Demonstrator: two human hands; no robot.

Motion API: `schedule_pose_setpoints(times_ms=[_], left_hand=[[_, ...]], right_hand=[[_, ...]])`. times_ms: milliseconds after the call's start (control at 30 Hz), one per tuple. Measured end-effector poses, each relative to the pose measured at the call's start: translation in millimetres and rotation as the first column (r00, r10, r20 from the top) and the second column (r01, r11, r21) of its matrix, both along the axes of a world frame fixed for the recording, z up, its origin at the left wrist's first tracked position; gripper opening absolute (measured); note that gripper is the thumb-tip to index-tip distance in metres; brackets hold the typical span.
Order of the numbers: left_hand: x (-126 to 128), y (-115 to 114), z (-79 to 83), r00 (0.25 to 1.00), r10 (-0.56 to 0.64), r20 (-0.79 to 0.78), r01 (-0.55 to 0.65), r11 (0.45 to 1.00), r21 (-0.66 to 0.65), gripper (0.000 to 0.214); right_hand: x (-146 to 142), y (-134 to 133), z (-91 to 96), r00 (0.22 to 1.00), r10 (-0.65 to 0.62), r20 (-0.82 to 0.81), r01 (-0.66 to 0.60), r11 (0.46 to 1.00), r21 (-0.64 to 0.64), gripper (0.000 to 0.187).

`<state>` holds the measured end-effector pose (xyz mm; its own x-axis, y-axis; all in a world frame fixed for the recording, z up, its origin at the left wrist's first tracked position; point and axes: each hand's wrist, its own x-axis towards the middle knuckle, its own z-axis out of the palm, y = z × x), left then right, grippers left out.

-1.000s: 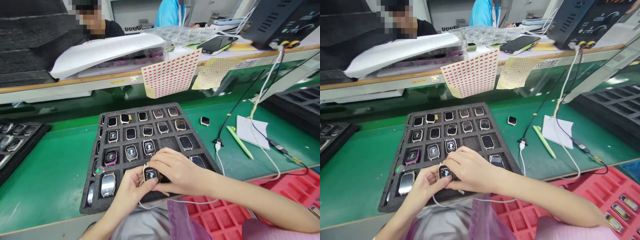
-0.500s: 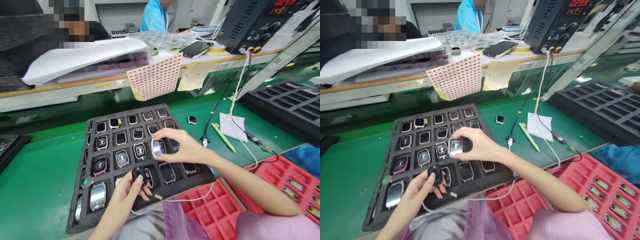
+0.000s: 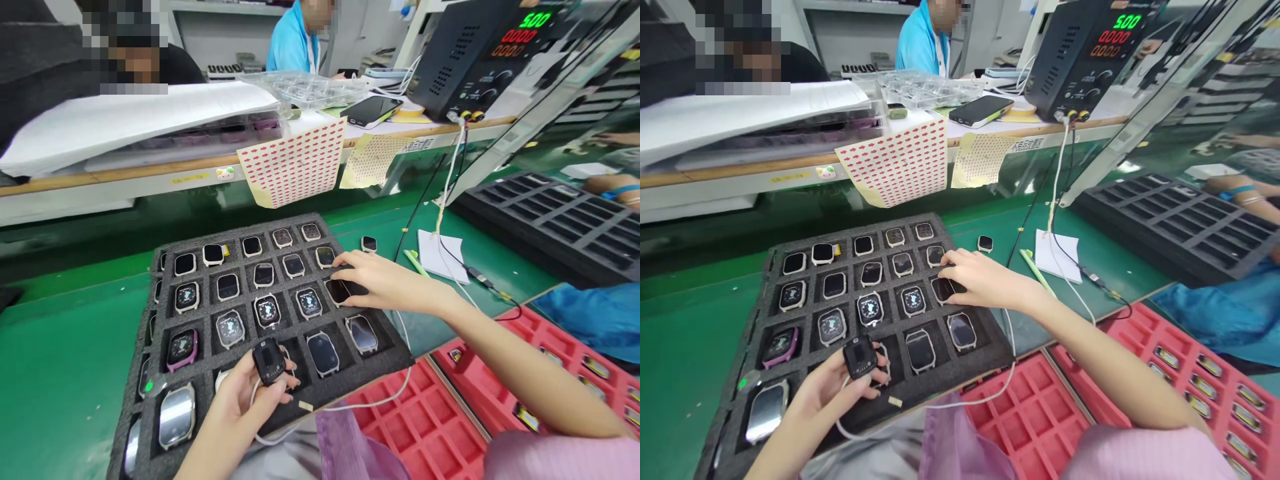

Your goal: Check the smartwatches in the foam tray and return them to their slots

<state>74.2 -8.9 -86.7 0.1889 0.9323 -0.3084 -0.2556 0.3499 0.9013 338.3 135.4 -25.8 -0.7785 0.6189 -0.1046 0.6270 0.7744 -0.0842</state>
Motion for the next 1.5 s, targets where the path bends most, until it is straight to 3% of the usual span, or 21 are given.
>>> schedule_pose_setpoints(times_ms=[167,333,400,500,633,767,900,1033,1133,1300,1500], left_hand=[[-2.4,1.9,-4.8,0.998,0.002,0.057,-0.001,1.000,-0.017,0.038],[-5.3,3.8,-2.6,0.994,-0.071,0.089,0.070,0.997,0.008,0.036],[-5.1,5.1,-0.1,0.992,-0.084,0.092,0.083,0.996,0.010,0.036],[-4.1,6.8,4.1,0.983,-0.106,0.150,0.104,0.994,0.021,0.038],[-4.9,6.4,7.2,0.987,-0.090,0.134,0.085,0.996,0.037,0.040],[-5.7,5.0,6.1,0.993,-0.085,0.082,0.081,0.995,0.056,0.034],[-4.1,5.5,6.9,0.989,-0.107,0.101,0.103,0.994,0.042,0.035],[-5.3,7.6,9.0,0.998,-0.066,-0.001,0.065,0.997,0.049,0.026],[-8.1,9.1,7.3,0.999,-0.041,-0.009,0.041,0.998,0.049,0.020],[-10.3,9.6,1.1,0.996,-0.029,0.082,0.027,0.999,0.027,0.017],[-9.0,8.7,4.6,0.987,-0.063,0.147,0.064,0.998,-0.007,0.015]], right_hand=[[-1.3,8.3,-11.4,0.999,-0.021,-0.042,0.022,0.999,0.032,0.031],[-6.3,-5.5,4.8,0.927,-0.079,-0.366,0.075,0.997,-0.024,0.029],[-21.1,-21.3,13.0,0.882,-0.033,-0.470,-0.020,0.994,-0.108,0.033],[-55.8,-45.4,11.6,0.864,0.115,-0.491,-0.225,0.959,-0.170,0.034],[-94.8,-58.1,-6.1,0.840,0.305,-0.449,-0.358,0.933,-0.036,0.023],[-103.5,-54.7,-9.4,0.835,0.374,-0.402,-0.385,0.921,0.058,0.018],[-99.7,-52.2,-3.7,0.872,0.319,-0.372,-0.335,0.942,0.023,0.024],[-101.7,-53.8,-7.2,0.884,0.285,-0.371,-0.318,0.948,-0.029,0.030],[-104.4,-53.0,-15.6,0.847,0.292,-0.444,-0.322,0.947,0.009,0.026],[-103.2,-46.4,-29.2,0.753,0.300,-0.586,-0.379,0.925,-0.013,0.036],[-100.7,-46.2,-32.9,0.746,0.248,-0.618,-0.383,0.919,-0.092,0.036]])
